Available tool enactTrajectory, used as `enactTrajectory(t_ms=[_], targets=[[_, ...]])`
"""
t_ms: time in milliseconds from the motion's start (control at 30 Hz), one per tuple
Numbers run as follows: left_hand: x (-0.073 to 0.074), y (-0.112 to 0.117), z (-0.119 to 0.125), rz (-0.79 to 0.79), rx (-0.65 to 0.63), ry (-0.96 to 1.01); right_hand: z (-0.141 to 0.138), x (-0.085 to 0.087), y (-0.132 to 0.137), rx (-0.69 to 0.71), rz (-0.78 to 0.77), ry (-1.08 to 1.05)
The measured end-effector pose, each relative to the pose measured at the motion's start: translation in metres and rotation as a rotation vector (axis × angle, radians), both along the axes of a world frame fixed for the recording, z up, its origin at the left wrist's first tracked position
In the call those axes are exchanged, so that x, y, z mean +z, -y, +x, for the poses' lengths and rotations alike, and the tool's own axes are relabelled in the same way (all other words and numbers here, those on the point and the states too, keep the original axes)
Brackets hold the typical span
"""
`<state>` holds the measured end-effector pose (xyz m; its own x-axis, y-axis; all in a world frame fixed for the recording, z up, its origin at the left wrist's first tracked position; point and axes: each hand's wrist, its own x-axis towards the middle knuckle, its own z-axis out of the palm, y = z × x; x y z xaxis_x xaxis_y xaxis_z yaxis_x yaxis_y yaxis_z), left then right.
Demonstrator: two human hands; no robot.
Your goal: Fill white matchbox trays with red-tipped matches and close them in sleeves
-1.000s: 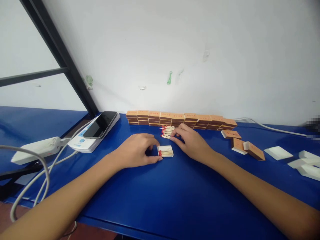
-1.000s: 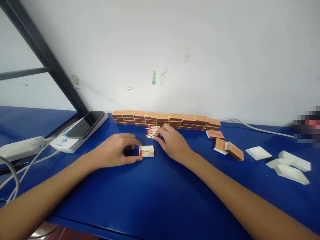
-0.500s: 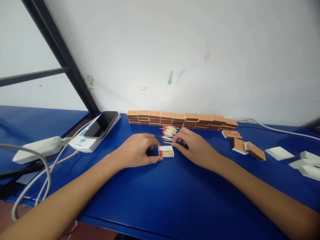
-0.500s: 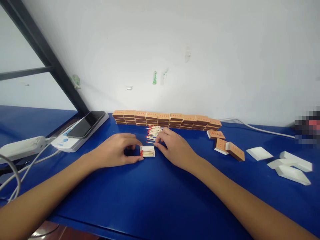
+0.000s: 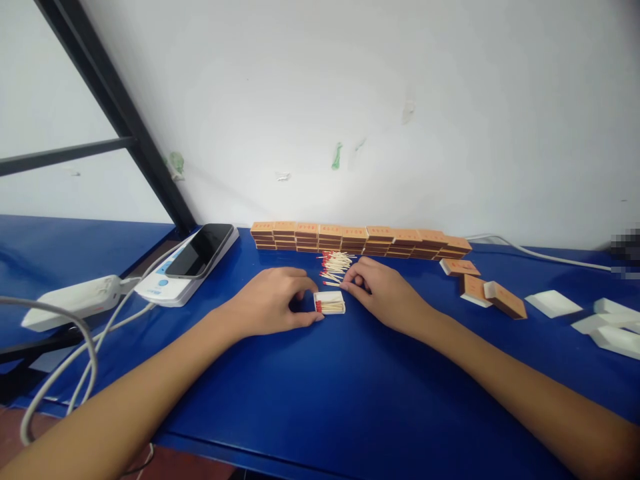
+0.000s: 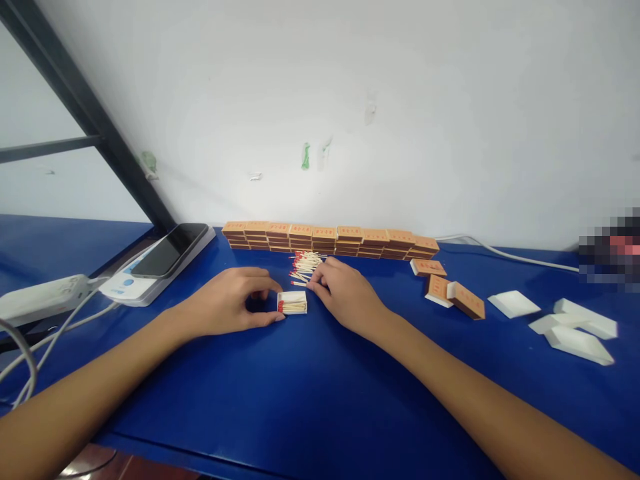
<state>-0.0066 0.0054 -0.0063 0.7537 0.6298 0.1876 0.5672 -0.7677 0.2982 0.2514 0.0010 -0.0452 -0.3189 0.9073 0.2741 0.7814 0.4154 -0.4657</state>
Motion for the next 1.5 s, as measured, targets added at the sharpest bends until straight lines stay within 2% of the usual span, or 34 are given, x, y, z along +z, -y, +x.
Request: enactTrajectory(t_ms=[233, 433, 567, 633, 767, 1000, 1333, 1500], targets=[[0.001, 0.001, 0.000, -0.005, 0.007, -0.005, 0.003, 0.008, 0.004, 0.041, 0.026, 0.100], [0.000, 0.000, 0.000, -0.002, 0.000, 0.004, 0.003, 0.020, 0.020, 0.091, 0.086, 0.009], [0.000, 0.000, 0.000, -0.005, -0.001, -0.001, -0.007, 0.019, 0.029, 0.157, 0.061, 0.019], [0.000, 0.000, 0.000, 0.001, 0.004, 0.000, -0.009, 0.017, 0.026, 0.150, 0.076, -0.005], [0.001, 0.002, 0.001, -0.006, 0.007, 0.000, -0.005, 0.009, 0.009, 0.041, 0.109, -0.077], [0.001, 0.001, 0.001, -0.014, 0.008, -0.006, -0.009, 0.001, -0.005, -0.016, 0.030, 0.006], [0.002, 0.002, 0.001, -0.022, 0.013, -0.019, 0.017, 0.010, 0.005, 0.048, 0.049, 0.052], [0.002, 0.001, 0.001, -0.019, 0.011, -0.022, 0.019, 0.023, 0.010, 0.104, -0.059, -0.055]])
